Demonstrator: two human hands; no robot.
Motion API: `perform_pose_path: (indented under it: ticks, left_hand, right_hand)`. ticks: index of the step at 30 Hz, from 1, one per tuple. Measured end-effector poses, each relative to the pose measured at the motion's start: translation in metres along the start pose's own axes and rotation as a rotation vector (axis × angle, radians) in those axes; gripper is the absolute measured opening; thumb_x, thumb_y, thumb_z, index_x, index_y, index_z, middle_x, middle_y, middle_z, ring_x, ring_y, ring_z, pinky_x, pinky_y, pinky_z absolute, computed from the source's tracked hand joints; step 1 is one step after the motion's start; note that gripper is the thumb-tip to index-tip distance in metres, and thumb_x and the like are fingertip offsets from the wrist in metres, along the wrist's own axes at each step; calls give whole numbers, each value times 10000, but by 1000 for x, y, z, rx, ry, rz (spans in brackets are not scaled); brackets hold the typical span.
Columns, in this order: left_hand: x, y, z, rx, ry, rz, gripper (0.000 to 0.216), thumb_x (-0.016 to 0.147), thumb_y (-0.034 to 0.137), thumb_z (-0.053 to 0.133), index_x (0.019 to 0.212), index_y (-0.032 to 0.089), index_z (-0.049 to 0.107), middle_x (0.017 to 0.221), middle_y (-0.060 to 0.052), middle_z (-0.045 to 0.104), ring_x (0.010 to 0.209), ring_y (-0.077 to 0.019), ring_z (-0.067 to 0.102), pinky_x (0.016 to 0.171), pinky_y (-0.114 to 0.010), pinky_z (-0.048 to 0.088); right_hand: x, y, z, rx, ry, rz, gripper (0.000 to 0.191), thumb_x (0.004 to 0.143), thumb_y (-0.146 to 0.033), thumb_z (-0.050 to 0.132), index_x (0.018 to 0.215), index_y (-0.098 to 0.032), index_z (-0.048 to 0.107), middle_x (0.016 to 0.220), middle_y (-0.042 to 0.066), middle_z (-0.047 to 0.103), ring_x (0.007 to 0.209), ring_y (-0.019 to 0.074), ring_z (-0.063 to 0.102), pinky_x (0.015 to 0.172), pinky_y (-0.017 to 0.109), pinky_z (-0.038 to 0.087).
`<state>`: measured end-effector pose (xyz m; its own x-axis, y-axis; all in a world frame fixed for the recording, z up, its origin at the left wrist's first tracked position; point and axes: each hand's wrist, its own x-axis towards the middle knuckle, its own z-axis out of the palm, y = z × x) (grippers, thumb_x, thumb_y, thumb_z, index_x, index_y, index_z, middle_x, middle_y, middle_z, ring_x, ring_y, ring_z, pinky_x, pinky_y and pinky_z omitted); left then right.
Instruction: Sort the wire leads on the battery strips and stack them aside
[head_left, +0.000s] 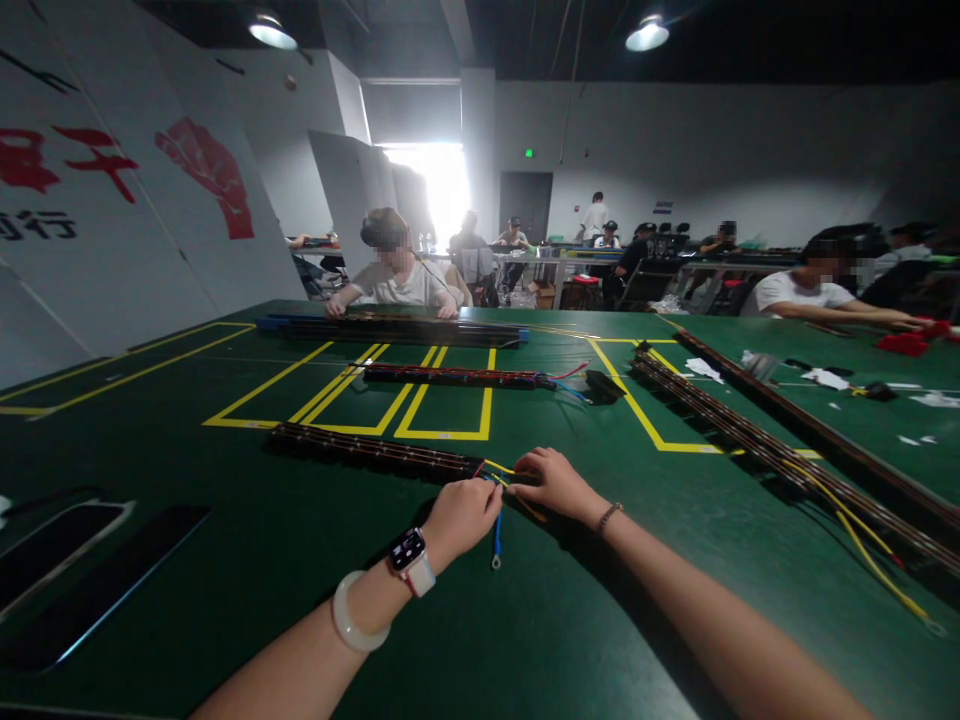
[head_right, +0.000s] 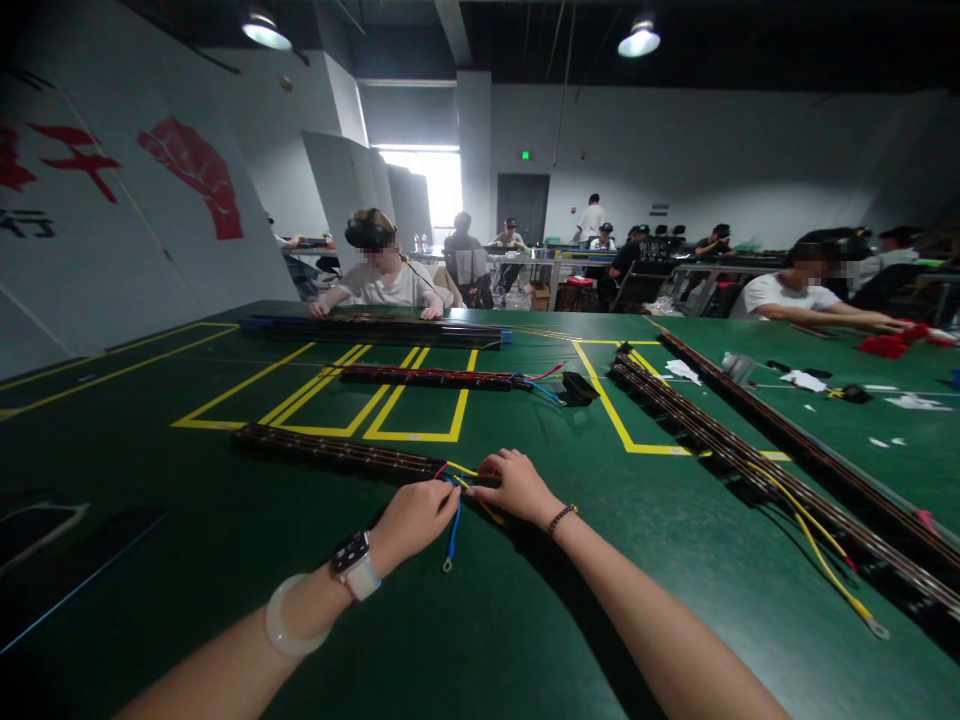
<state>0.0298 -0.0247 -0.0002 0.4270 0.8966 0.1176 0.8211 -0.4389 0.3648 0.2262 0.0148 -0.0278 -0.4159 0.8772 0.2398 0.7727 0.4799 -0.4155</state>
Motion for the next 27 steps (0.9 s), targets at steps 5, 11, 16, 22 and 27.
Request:
perform_pose_path:
  ticks: [5, 11, 16, 22, 27]
  left_hand:
    - [1, 0, 7, -222, -7, -100, 323, 921, 307, 365, 754, 161, 599, 801, -84, 658, 694, -172, 619, 612, -263, 422]
    - [5, -1, 20, -811, -215, -265, 214, 893, 339, 404, 870, 152, 506, 711, -16, 588, 474, -102, 539, 463, -226, 393]
    - [7, -4, 26, -1269, -290, -281, 265, 871, 395, 499, 948, 143, 478, 629, 24, 531, 567, -109, 570, 484, -199, 402]
    - [8, -9, 27, -1384, -322, -328, 289, 897, 427, 477, 829, 147, 499, 565, 33, 512, 466, -71, 461, 441, -190, 290]
    - [8, -6, 31, -1561, -266, -395, 256, 861, 367, 581, 773, 132, 531, 670, 12, 552, 558, -69, 484, 542, -203, 348]
  right_hand:
    - [0, -9, 9, 65, -88, 19, 235, 750, -321, 705, 911, -157, 655, 860, 50, 642, 797, 163, 559, 710, 252, 410]
    - [1, -18, 5, 128, -93, 109, 95, 799, -183, 594, 871, -143, 644, 825, 55, 673, 719, 142, 591, 626, 215, 404]
    - [-3, -33, -4, -41, -84, 63, 182, 853, -125, 514, 950, -189, 654, 901, 57, 688, 803, 153, 636, 650, 215, 412]
    - [-12, -55, 2, -471, -123, -60, 172, 864, -97, 505, 961, -144, 638, 861, 119, 677, 785, 215, 648, 697, 287, 433]
    - [-18, -70, 16, -522, -107, -106, 264, 857, -76, 495, 1098, -103, 600, 967, 169, 663, 866, 227, 638, 758, 311, 452]
